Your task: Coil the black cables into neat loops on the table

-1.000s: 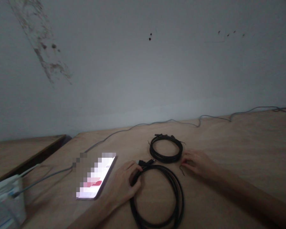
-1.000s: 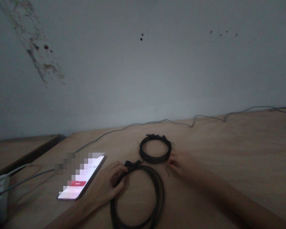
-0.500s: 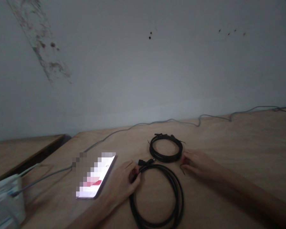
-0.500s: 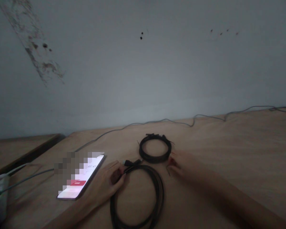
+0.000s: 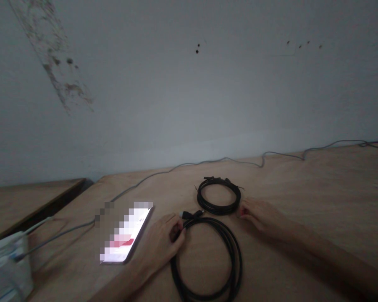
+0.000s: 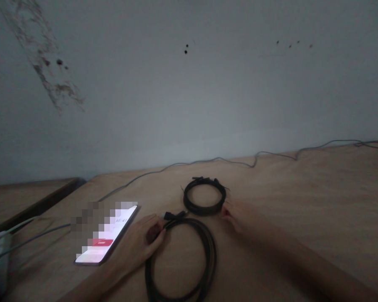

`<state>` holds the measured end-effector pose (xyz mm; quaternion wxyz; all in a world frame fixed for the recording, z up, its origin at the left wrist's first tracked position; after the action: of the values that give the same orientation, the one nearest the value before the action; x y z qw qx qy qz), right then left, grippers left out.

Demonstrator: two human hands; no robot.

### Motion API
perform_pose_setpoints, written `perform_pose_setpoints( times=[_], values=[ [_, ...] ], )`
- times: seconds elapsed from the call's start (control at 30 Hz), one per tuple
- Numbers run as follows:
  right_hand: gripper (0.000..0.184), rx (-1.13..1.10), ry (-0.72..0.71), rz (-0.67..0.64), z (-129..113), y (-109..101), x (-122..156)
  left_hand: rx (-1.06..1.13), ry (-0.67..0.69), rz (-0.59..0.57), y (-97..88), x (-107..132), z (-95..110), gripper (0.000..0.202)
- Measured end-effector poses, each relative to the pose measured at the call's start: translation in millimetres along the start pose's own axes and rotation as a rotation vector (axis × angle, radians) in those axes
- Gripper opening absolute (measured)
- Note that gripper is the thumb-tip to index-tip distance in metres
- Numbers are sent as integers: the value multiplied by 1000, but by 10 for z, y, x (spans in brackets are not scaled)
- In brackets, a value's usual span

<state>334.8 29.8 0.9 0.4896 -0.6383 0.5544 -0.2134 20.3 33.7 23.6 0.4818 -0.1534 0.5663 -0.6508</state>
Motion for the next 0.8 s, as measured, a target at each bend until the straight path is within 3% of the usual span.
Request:
perform_pose_setpoints(
  times=[0.5,0.67,0.8],
  values=[
    [15,-178,-67,51,-32,-2,43,-80,-57,3,-12,3,5,22],
    [12,-285,-1,101,-56,-47,38,-133,-159,-58,-12,9,-11,33],
    [16,-310,46,151,-72,-98,29,-121,-131,-96,0,0,-27,27]
  ],
)
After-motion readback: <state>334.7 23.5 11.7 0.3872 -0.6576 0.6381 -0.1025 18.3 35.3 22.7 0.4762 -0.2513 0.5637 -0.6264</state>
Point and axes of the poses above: each hand's wrist, its own x-axis away from the middle knuckle, its own y-axis out of the palm, z = x × y, the point moved 4 cm from there along -x, towards the middle knuckle, and after that the axes turned 2 degrees about z, right-handed, at the moved point
